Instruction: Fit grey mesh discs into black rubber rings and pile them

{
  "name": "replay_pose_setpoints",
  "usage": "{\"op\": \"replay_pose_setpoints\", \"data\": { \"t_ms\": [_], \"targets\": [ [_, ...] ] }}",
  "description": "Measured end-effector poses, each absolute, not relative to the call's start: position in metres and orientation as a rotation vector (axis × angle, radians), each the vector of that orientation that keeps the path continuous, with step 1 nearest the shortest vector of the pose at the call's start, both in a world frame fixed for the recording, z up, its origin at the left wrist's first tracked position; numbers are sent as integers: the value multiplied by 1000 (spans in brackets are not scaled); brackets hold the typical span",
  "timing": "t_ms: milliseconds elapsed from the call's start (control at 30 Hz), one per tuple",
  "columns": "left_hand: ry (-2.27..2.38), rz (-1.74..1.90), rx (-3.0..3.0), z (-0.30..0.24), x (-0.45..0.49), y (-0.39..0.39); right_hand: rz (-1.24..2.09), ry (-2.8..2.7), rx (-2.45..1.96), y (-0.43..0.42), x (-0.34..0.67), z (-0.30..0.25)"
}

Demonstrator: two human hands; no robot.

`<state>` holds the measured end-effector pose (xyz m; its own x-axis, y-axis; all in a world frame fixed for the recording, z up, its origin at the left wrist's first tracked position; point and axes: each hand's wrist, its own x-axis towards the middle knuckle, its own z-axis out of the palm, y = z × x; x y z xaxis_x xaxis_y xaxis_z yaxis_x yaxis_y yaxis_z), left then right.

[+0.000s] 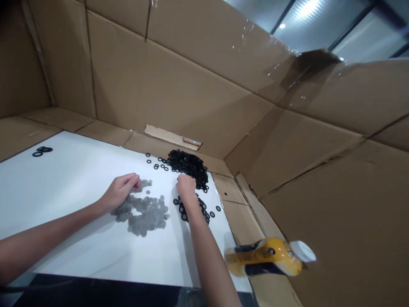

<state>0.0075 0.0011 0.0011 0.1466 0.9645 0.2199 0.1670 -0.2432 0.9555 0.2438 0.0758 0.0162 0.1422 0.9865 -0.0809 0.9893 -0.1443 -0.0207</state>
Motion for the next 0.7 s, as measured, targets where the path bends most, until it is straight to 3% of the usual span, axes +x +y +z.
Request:
{"op": "replay_pose_setpoints", "data": {
  "t_ms": [200,500,700],
  "targets": [
    [1148,1207,1553,-2,4,7,-286,2323,2329,61,231,35],
    [1090,1212,1607,-4,1,12,-1312,2915,2261,10,177,15],
    [1205,1276,1482,-4,1,16,-652,2640,2062,-3,186,3]
  ]
}}
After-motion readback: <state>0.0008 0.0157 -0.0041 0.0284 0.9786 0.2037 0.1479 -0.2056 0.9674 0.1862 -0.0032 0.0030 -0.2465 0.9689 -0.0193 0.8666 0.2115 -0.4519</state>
